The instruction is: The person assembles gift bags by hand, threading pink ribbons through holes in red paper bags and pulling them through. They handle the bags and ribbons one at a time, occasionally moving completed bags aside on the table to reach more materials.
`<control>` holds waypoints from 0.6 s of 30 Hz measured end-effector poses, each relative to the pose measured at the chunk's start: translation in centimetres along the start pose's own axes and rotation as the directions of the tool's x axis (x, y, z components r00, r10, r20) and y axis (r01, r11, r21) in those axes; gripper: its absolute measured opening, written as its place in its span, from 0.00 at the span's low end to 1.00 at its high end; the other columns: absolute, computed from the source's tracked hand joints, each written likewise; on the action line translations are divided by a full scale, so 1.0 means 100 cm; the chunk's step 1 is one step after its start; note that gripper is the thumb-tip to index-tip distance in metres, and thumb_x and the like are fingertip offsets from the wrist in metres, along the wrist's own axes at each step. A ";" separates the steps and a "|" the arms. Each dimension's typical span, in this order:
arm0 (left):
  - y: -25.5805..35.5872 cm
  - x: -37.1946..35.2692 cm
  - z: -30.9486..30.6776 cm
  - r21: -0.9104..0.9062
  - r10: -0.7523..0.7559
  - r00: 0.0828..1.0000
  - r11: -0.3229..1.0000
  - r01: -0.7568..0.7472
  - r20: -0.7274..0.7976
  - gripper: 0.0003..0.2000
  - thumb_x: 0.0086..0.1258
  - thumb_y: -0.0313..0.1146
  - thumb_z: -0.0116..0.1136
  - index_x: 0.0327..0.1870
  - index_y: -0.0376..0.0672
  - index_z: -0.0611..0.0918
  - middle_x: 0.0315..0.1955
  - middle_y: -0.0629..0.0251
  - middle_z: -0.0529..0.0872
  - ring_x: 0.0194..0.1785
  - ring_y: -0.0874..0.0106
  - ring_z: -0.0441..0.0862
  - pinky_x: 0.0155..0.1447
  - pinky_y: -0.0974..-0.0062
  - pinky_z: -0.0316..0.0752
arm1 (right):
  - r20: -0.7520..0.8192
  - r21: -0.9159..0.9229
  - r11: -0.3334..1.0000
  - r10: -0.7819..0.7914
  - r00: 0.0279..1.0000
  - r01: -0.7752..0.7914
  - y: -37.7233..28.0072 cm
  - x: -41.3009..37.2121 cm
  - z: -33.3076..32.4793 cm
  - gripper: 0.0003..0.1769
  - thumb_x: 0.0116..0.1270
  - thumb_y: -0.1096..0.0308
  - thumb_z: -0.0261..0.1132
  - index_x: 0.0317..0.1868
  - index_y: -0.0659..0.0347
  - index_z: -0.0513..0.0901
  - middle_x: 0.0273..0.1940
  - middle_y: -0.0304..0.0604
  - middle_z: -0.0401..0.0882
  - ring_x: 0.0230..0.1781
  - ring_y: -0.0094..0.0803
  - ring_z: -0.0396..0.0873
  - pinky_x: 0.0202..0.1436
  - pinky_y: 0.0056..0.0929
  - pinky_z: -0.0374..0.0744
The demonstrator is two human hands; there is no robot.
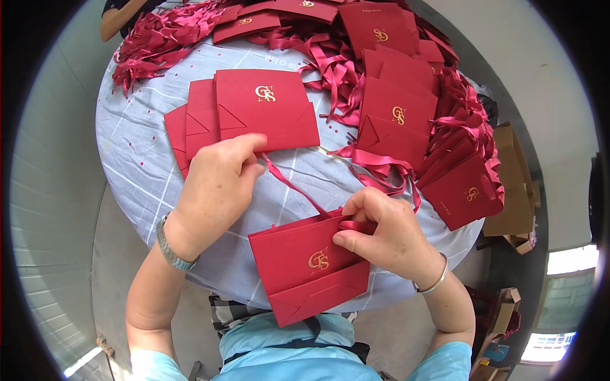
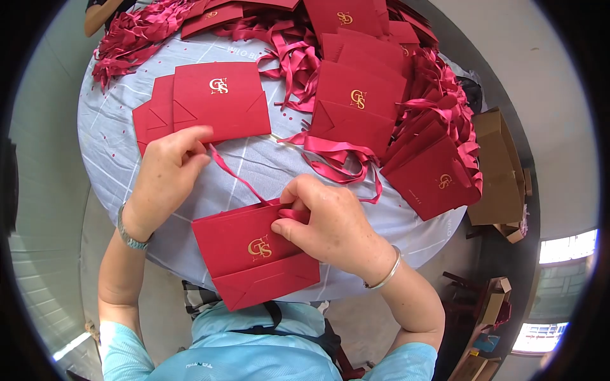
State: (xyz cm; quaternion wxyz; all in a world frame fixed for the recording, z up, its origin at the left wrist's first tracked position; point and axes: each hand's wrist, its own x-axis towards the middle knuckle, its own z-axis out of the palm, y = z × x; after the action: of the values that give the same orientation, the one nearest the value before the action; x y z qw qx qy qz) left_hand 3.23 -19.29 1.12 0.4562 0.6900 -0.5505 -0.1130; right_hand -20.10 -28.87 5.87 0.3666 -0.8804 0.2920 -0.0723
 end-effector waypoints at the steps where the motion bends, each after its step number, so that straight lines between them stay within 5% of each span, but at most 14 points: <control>1: 0.005 -0.003 -0.002 0.038 0.023 0.999 0.999 -0.022 -0.022 0.05 0.63 0.18 0.59 0.38 0.31 0.83 0.30 0.59 0.85 0.29 0.77 0.81 0.34 0.79 0.74 | -0.004 0.004 1.000 -0.001 1.000 0.001 0.001 0.000 0.000 0.16 0.53 0.68 0.75 0.39 0.63 0.79 0.29 0.47 0.84 0.31 0.40 0.85 0.34 0.34 0.80; 7: 0.037 -0.035 -0.017 -0.088 0.055 0.918 0.996 -0.022 0.393 0.09 0.59 0.29 0.68 0.37 0.35 0.85 0.27 0.59 0.81 0.31 0.68 0.79 0.35 0.72 0.73 | -0.064 -0.031 0.999 0.021 0.998 -0.023 0.009 -0.003 0.000 0.15 0.55 0.68 0.74 0.38 0.64 0.79 0.30 0.48 0.84 0.31 0.42 0.85 0.35 0.36 0.80; 10: 0.037 -0.037 -0.009 -0.096 -0.044 0.908 0.991 0.092 0.417 0.08 0.57 0.29 0.70 0.33 0.36 0.83 0.29 0.66 0.79 0.29 0.76 0.75 0.33 0.77 0.70 | -0.094 -0.030 0.999 0.013 0.996 -0.016 0.012 -0.006 0.001 0.17 0.55 0.68 0.74 0.42 0.64 0.79 0.30 0.49 0.84 0.31 0.42 0.85 0.35 0.36 0.80; 12: 0.037 -0.032 -0.008 -0.164 -0.193 0.867 0.941 0.296 0.460 0.08 0.56 0.30 0.70 0.31 0.36 0.83 0.29 0.67 0.79 0.30 0.77 0.75 0.34 0.77 0.70 | -0.116 0.107 0.994 -0.010 0.993 0.023 0.015 -0.009 0.000 0.23 0.58 0.74 0.73 0.53 0.66 0.77 0.29 0.41 0.83 0.29 0.22 0.80 0.32 0.23 0.77; 13: 0.035 -0.029 -0.008 -0.186 -0.264 0.841 0.903 0.388 0.471 0.09 0.56 0.31 0.69 0.31 0.35 0.83 0.29 0.64 0.79 0.31 0.74 0.77 0.36 0.76 0.72 | -0.077 0.212 0.976 0.066 0.995 -0.048 0.016 -0.014 -0.007 0.25 0.58 0.74 0.72 0.56 0.65 0.76 0.30 0.39 0.83 0.30 0.21 0.80 0.32 0.22 0.77; 15: 0.028 -0.024 -0.007 -0.242 -0.291 0.877 0.885 0.399 0.383 0.09 0.57 0.30 0.67 0.29 0.33 0.82 0.29 0.67 0.78 0.32 0.79 0.74 0.37 0.78 0.70 | 0.007 0.487 0.855 0.199 0.980 -0.178 0.023 -0.027 -0.023 0.28 0.58 0.76 0.71 0.61 0.63 0.75 0.33 0.37 0.83 0.32 0.18 0.79 0.33 0.18 0.76; 17: 0.021 -0.021 -0.007 -0.243 -0.323 0.890 0.880 0.408 0.323 0.10 0.57 0.31 0.67 0.28 0.32 0.81 0.29 0.67 0.80 0.32 0.81 0.75 0.36 0.79 0.70 | 0.085 0.489 0.816 0.309 0.947 -0.310 0.023 -0.042 -0.047 0.27 0.58 0.78 0.70 0.60 0.63 0.76 0.33 0.37 0.83 0.31 0.16 0.79 0.31 0.15 0.75; 18: 0.018 -0.020 -0.007 -0.246 -0.321 0.891 0.880 0.406 0.323 0.10 0.57 0.31 0.67 0.28 0.32 0.81 0.29 0.67 0.80 0.32 0.81 0.75 0.36 0.79 0.70 | 0.006 0.505 0.844 0.206 0.978 -0.181 0.041 -0.052 -0.044 0.25 0.62 0.75 0.70 0.60 0.65 0.75 0.34 0.35 0.83 0.30 0.15 0.79 0.30 0.15 0.76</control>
State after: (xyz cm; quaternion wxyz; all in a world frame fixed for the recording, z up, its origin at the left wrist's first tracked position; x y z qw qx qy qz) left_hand 1.74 -17.18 2.14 0.4479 0.6802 -0.4429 -0.3750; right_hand -27.72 -30.91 6.69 0.5814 -0.7184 0.3592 -0.1298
